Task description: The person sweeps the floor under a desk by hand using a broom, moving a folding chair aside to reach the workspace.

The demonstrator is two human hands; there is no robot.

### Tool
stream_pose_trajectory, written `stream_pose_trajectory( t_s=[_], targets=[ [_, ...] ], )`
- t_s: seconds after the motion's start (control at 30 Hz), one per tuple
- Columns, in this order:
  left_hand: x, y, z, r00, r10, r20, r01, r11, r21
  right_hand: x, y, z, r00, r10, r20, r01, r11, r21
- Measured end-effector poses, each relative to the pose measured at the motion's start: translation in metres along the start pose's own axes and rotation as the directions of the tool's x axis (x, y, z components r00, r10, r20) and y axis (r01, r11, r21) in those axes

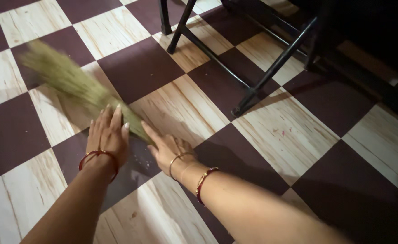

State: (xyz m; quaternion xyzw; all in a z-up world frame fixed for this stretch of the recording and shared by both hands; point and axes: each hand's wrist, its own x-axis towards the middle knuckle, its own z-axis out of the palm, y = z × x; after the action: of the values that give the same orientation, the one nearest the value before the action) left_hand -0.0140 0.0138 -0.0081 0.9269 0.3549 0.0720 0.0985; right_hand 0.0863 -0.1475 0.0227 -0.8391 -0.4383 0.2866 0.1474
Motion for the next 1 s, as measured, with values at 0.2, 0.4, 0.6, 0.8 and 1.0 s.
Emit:
stream_pose_trajectory(
  t_s=[0.2, 0.4, 0.6, 0.8, 1.0],
  targets=[
    [-0.009, -0.017, -0.012, 0.999, -0.048, 0.02, 0.045, 0.99, 0.137, -0.021, 0.03, -0.013, 0.968, 0.251, -0.027, -0.243, 0.956, 0.165],
    [-0.02, -0.038, -0.006, 0.994, -0.091, 0.059, 0.084, 0.991, 0.102, -0.014, 0.091, 0.012, 0.938, 0.321, -0.132, -0.321, 0.947, 0.023],
    [0.018, -0.027, 0.024, 0.985, -0.078, 0.156, 0.032, 0.96, 0.278, -0.007, 0.076, 0.026, 0.983, 0.176, -0.049, -0.171, 0.981, 0.095],
    [0.04, 0.021, 0.054, 0.977, -0.047, 0.209, 0.022, 0.992, 0.121, 0.013, 0.049, 0.017, 0.99, 0.128, 0.057, -0.134, 0.981, 0.14],
    [0.043, 0.032, 0.056, 0.985, 0.167, -0.049, -0.168, 0.985, -0.027, -0.019, 0.036, -0.042, 0.835, 0.519, 0.181, -0.547, 0.817, 0.182]
  ],
)
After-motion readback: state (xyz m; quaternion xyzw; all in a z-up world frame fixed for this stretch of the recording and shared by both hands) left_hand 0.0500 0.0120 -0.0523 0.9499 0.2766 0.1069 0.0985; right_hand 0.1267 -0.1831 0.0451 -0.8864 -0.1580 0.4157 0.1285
